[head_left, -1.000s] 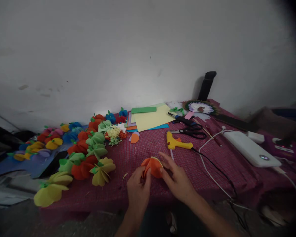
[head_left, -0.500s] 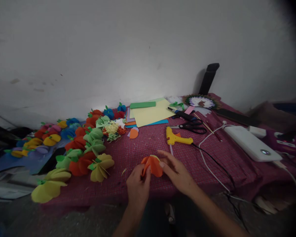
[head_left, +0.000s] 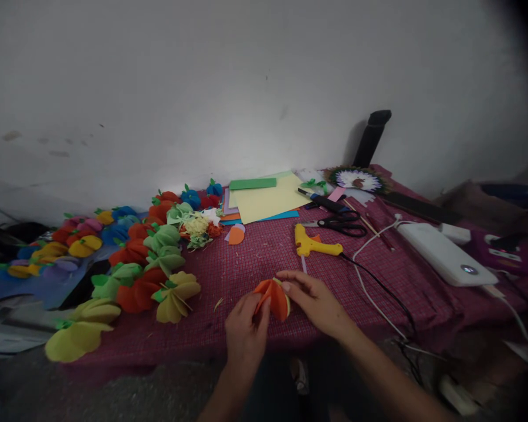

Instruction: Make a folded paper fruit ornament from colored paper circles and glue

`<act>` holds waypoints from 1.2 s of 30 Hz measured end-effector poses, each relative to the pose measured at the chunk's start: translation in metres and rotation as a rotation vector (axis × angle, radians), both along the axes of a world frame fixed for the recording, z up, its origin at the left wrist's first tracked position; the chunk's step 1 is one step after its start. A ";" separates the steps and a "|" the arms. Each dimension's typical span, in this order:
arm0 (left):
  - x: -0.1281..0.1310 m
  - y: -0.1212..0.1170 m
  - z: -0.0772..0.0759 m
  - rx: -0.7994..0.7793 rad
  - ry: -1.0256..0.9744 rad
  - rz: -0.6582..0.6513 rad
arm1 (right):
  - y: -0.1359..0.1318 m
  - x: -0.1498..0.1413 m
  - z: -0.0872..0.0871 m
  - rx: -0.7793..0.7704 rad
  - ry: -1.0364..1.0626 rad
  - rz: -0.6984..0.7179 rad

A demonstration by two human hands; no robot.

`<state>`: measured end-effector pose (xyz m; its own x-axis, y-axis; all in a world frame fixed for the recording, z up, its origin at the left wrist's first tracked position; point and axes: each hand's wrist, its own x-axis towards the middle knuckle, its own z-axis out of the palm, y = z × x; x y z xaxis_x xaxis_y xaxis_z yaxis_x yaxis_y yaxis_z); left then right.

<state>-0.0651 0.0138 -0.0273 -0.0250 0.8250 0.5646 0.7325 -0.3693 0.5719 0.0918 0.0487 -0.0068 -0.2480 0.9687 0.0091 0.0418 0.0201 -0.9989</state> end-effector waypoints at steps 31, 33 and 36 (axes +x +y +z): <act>0.001 -0.002 -0.003 0.075 0.084 0.002 | 0.000 0.003 0.011 -0.071 0.112 0.143; 0.002 -0.003 -0.004 0.083 0.085 -0.001 | 0.000 0.003 0.010 -0.095 0.131 0.147; 0.003 -0.004 -0.003 0.115 0.095 -0.007 | 0.000 0.002 0.010 -0.115 0.137 0.137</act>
<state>-0.0618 0.0097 -0.0307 0.0385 0.7544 0.6553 0.7781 -0.4341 0.4540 0.0939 0.0489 0.0031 -0.3816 0.9226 -0.0571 -0.0893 -0.0982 -0.9911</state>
